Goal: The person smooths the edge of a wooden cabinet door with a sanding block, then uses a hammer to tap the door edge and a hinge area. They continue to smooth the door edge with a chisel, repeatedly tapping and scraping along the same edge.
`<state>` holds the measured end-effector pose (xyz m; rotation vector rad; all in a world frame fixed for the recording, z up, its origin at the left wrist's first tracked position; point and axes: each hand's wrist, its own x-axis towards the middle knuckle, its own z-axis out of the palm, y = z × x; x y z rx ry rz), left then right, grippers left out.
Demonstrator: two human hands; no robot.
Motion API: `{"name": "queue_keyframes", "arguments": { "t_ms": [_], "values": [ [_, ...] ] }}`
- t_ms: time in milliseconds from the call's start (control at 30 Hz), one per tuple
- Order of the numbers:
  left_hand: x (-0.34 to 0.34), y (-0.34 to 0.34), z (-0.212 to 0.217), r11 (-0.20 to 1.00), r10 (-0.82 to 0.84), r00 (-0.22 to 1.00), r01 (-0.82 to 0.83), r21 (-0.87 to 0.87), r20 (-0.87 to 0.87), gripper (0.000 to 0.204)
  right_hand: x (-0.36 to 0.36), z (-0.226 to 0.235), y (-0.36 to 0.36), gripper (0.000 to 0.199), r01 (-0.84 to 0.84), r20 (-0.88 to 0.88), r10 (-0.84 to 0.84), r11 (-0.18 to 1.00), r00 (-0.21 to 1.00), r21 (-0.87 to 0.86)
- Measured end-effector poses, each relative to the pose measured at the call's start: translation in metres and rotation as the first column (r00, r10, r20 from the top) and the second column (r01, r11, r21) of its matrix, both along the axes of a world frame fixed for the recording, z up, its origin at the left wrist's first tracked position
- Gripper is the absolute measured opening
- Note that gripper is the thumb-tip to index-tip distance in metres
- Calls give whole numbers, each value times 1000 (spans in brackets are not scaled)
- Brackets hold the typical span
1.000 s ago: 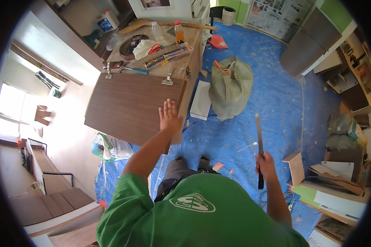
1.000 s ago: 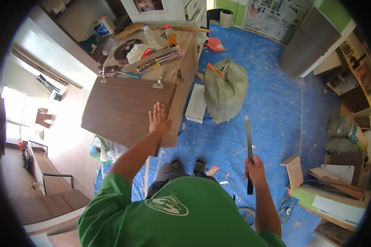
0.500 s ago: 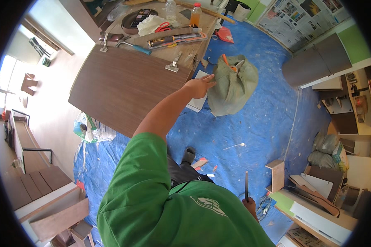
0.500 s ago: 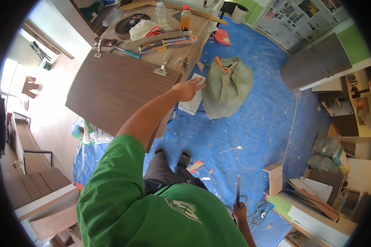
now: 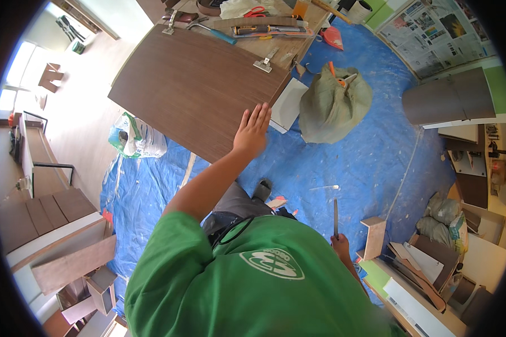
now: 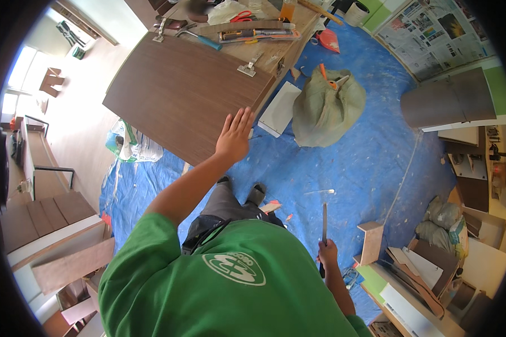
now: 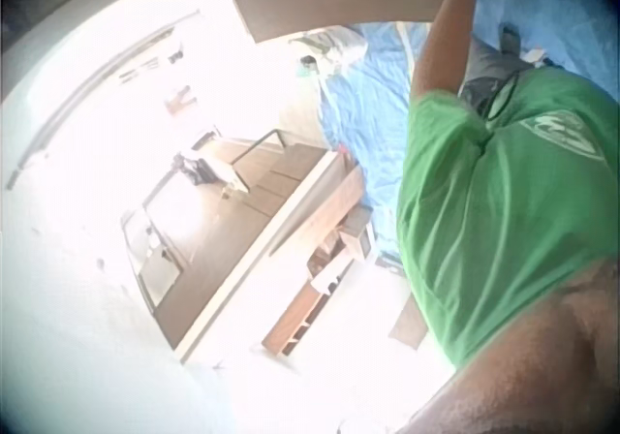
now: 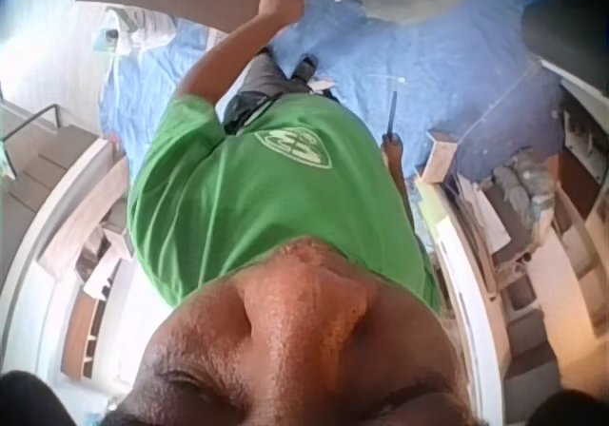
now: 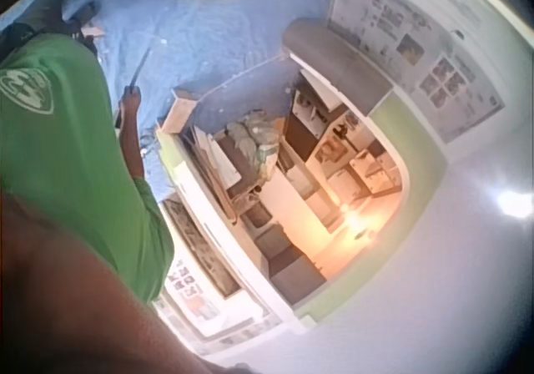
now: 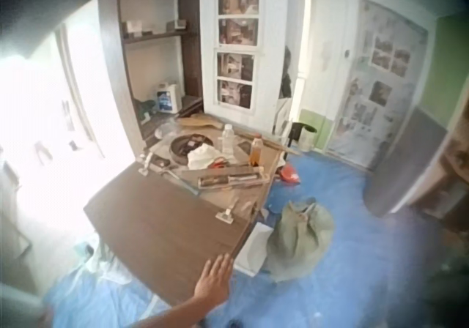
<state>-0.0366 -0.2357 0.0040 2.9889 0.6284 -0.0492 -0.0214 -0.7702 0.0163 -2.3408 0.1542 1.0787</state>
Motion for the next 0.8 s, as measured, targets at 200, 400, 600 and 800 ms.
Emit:
{"name": "queue_keyframes", "arguments": {
  "t_ms": [200, 400, 600, 800],
  "values": [
    [-164, -25, 26, 972, -181, 983, 171, -163, -43, 72, 57, -25, 51, 24, -50, -26, 51, 997, 998, 50],
    [-353, -11, 34, 888, 165, 824, -364, -283, -542, 47, 105, -19, 126, 8, -100, 109, 73, 960, 991, 263],
    [-512, -36, -19, 364, 539, 391, -907, -212, -746, 69, 89, 61, 235, 20, 90, -98, -37, 784, 994, 614],
    [-402, -18, 23, 750, 379, 783, -573, -332, -494, 95, 93, 47, 282, 28, -76, -21, 109, 808, 994, 584]
  ]
}}
